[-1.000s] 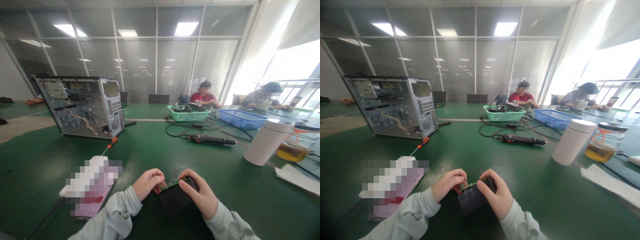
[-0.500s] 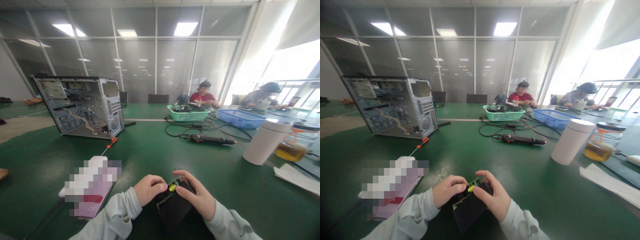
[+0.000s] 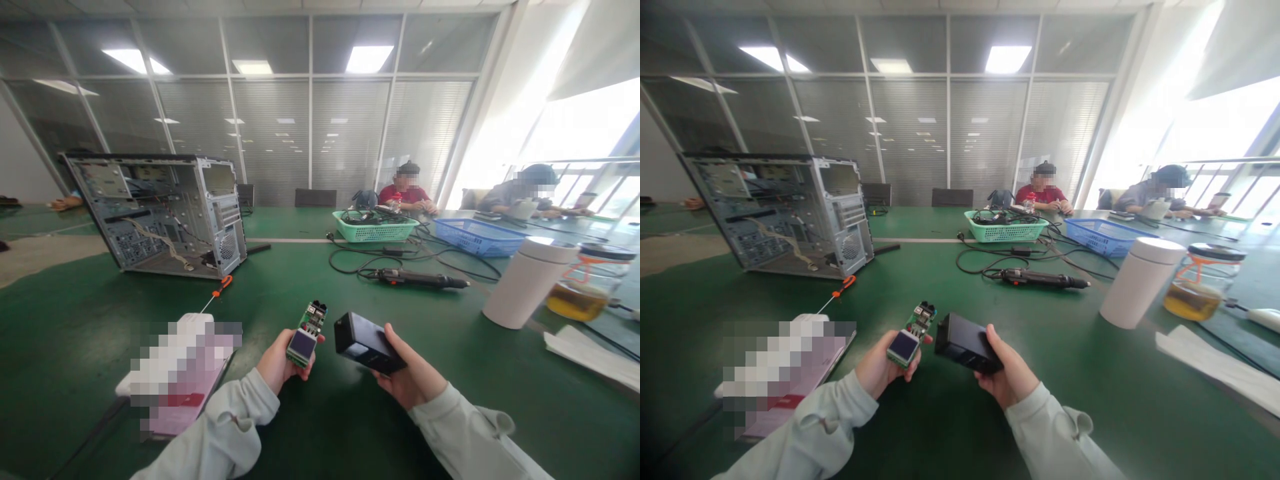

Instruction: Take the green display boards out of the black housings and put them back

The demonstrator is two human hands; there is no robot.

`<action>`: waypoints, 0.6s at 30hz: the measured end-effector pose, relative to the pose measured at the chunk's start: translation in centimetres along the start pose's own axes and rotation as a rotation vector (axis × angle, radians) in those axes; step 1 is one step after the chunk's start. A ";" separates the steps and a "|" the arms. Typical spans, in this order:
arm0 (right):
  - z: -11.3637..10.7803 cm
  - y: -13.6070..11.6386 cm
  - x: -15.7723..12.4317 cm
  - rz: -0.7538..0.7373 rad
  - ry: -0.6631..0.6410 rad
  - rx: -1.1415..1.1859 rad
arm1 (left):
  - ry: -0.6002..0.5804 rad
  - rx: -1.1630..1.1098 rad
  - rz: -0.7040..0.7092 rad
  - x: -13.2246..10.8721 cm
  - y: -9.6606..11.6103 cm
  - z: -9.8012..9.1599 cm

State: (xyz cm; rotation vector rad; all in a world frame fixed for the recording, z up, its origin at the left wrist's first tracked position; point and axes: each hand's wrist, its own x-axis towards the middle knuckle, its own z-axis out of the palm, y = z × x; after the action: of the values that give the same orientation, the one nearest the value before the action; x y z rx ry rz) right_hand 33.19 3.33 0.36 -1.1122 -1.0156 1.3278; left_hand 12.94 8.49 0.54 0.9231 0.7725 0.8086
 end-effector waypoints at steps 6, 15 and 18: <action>1.2 -2.0 -0.7 0.478 -0.049 0.613 | 0.021 -0.005 0.007 -0.1 0.1 0.0; 1.4 -1.7 -0.9 0.527 -0.392 0.596 | 0.060 0.015 -0.004 -0.1 0.0 0.1; 1.3 -1.4 -0.8 0.506 -0.354 0.546 | 0.055 0.022 -0.004 -0.1 0.0 0.1</action>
State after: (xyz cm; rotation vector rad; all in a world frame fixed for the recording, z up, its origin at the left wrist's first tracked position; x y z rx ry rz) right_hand 32.19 2.63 2.00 -0.7434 -0.5559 2.1111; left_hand 12.97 8.35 0.60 0.9221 0.8325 0.8266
